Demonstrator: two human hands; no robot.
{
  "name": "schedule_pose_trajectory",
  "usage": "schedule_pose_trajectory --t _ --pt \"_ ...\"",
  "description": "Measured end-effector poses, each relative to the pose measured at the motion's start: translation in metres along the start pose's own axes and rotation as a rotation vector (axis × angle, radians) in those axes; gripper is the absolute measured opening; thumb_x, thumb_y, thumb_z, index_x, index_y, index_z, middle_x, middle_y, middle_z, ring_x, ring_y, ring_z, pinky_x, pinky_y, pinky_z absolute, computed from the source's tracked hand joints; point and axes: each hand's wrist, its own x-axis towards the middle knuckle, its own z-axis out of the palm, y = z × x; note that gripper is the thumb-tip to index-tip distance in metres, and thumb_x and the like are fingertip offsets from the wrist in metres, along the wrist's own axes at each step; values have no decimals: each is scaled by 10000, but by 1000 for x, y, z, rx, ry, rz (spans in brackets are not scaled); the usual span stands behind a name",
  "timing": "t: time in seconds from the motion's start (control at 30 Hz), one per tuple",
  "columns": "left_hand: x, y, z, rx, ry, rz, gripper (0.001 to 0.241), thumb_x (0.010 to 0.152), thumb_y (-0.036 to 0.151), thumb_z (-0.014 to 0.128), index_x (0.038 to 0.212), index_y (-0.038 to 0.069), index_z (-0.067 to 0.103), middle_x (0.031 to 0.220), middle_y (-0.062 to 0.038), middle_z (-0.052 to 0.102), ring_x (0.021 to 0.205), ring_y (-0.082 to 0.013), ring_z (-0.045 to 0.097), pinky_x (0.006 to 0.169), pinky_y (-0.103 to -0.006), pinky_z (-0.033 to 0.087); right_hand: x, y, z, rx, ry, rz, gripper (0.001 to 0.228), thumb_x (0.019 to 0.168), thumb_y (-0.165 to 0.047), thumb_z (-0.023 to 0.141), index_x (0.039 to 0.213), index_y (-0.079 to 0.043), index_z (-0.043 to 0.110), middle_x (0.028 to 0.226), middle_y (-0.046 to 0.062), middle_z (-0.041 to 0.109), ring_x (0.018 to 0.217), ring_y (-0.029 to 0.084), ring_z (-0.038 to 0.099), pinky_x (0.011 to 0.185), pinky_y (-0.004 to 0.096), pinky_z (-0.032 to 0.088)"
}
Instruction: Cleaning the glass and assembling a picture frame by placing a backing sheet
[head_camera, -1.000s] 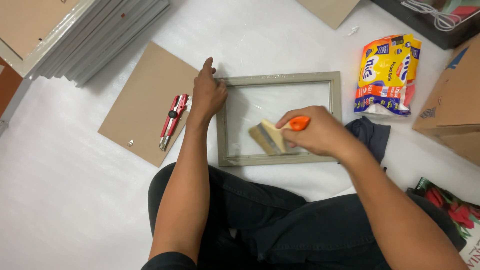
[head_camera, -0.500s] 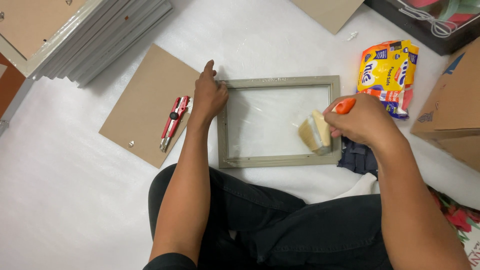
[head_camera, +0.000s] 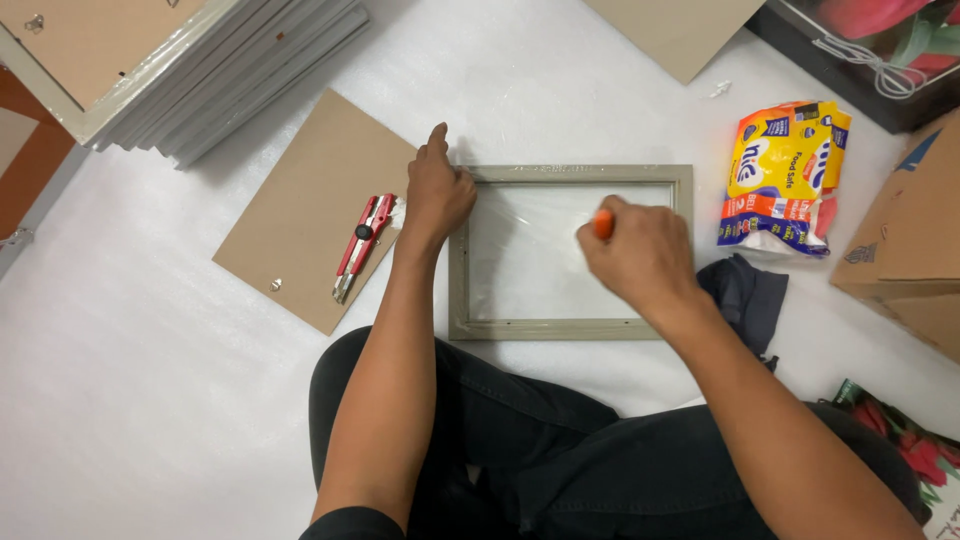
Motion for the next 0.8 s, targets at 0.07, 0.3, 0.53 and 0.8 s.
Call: schedule_pose_trajectory --t 0.07,0.3,0.53,0.8 --pt "2 -2 -1 3 17 -5 668 897 46 531 1536 -44 356 1400 -324 531 1328 -535 491 1087 -664 405 -6 -23 -4 266 41 -21 169 843 -258 652 849 -102 718 588 142 665 649 374 695 647 443 532" --pt "1 1 -2 -3 83 -68 661 896 76 545 1527 -16 372 1404 -314 510 1332 -530 471 1075 -651 387 4 -7 -4 20 160 -16 184 810 -204 620 686 -67 620 510 159 583 542 423 645 573 474 499" --pt "7 -7 4 21 137 -108 656 901 199 610 1499 4 425 1382 -302 540 1328 -517 483 1044 -635 393 2 -35 2 549 143 16 67 825 -225 645 810 -210 709 524 -4 617 598 193 690 617 292 517" --pt "0 5 0 -8 168 -111 652 911 238 654 1469 -34 455 1377 -346 539 1341 -548 467 1060 -670 377 -3 -50 8 742 142 -123 189 902 -116 712 1072 -154 787 701 130 728 650 177 693 613 310 525"
